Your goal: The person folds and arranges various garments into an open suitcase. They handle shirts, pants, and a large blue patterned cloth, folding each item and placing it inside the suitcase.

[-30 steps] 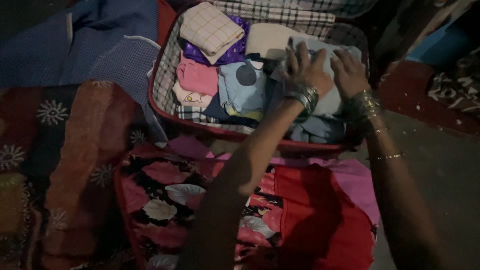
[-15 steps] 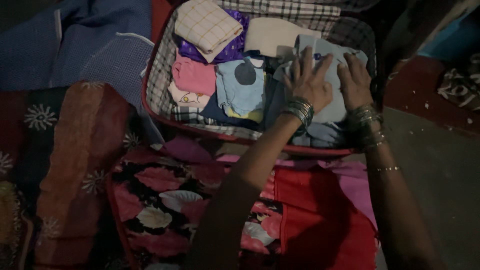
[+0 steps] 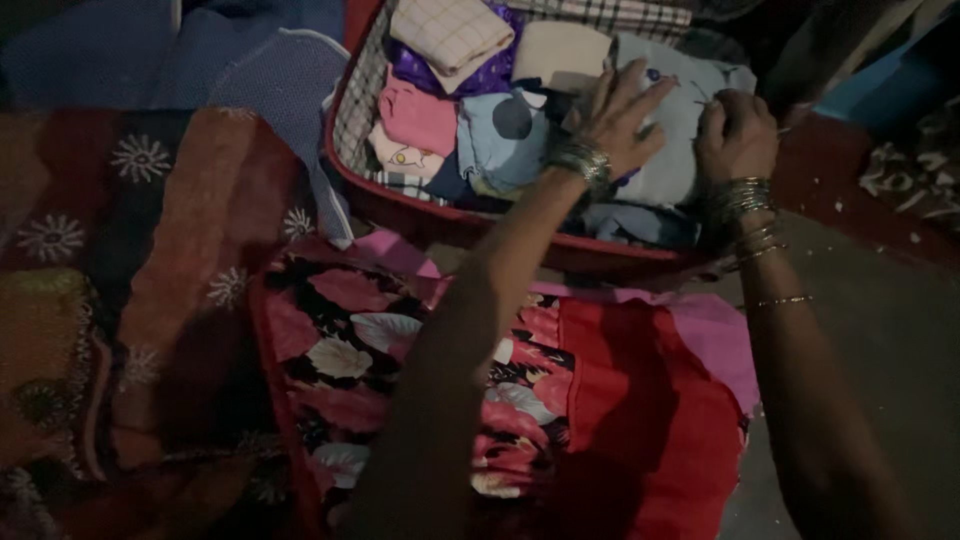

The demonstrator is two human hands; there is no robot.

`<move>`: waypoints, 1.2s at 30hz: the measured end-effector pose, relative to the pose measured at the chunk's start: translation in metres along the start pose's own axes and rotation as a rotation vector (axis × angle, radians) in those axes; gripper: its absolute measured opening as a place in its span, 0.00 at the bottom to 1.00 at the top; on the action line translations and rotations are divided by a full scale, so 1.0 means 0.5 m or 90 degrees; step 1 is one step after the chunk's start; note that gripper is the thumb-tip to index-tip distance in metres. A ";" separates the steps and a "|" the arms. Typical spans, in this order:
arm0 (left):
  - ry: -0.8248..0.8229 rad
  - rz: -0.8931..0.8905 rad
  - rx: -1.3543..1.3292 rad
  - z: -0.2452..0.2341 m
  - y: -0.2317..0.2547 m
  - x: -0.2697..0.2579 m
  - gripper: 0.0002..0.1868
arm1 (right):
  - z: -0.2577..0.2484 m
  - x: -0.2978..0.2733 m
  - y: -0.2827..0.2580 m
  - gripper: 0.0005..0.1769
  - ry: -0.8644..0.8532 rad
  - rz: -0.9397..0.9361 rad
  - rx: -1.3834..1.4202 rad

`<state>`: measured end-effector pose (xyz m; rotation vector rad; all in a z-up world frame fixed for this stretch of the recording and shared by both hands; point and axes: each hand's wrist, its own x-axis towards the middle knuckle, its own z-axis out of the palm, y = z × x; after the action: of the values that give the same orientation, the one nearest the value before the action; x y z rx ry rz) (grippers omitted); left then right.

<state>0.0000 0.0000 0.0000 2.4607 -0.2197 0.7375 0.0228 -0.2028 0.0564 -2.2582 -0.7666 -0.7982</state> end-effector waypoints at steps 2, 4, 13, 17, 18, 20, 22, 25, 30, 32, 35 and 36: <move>0.014 0.077 -0.033 -0.041 -0.028 -0.005 0.33 | -0.019 0.007 -0.039 0.14 -0.023 0.015 -0.015; 0.020 0.124 -0.053 -0.084 -0.052 -0.012 0.30 | -0.031 0.021 -0.092 0.16 0.002 -0.067 -0.048; 0.028 -0.307 -0.119 -0.225 -0.337 -0.111 0.20 | 0.099 0.047 -0.317 0.21 -0.186 -0.198 0.129; 0.008 -0.373 0.114 -0.170 -0.479 -0.209 0.24 | 0.295 0.017 -0.314 0.32 -0.377 -0.176 0.094; -0.065 -0.452 0.092 -0.158 -0.509 -0.218 0.24 | 0.343 0.013 -0.307 0.40 -0.439 -0.188 0.069; -0.216 -0.606 0.042 -0.126 -0.540 -0.231 0.23 | 0.405 -0.014 -0.288 0.54 -0.489 -0.226 0.014; -0.256 -0.582 0.056 -0.100 -0.544 -0.231 0.23 | 0.432 -0.058 -0.276 0.67 -0.466 -0.278 -0.041; -0.312 -0.546 0.081 -0.101 -0.527 -0.224 0.23 | 0.438 -0.080 -0.272 0.68 -0.550 -0.055 -0.048; -0.236 -0.535 -0.010 -0.147 -0.449 -0.246 0.27 | 0.403 -0.065 -0.285 0.68 -0.555 -0.105 -0.067; -0.235 -0.521 -0.021 -0.184 -0.419 -0.251 0.28 | 0.389 -0.063 -0.312 0.69 -0.558 -0.112 -0.103; -0.293 -0.534 0.013 -0.228 -0.377 -0.248 0.28 | 0.350 -0.081 -0.351 0.59 -0.550 -0.180 -0.137; -0.289 -0.541 0.017 -0.237 -0.364 -0.245 0.27 | 0.341 -0.086 -0.365 0.53 -0.569 -0.219 -0.142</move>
<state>-0.1018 0.2170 -0.0696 2.3801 0.6418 -0.1814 -0.0720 0.0204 -0.0162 -2.7151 -1.5553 0.0582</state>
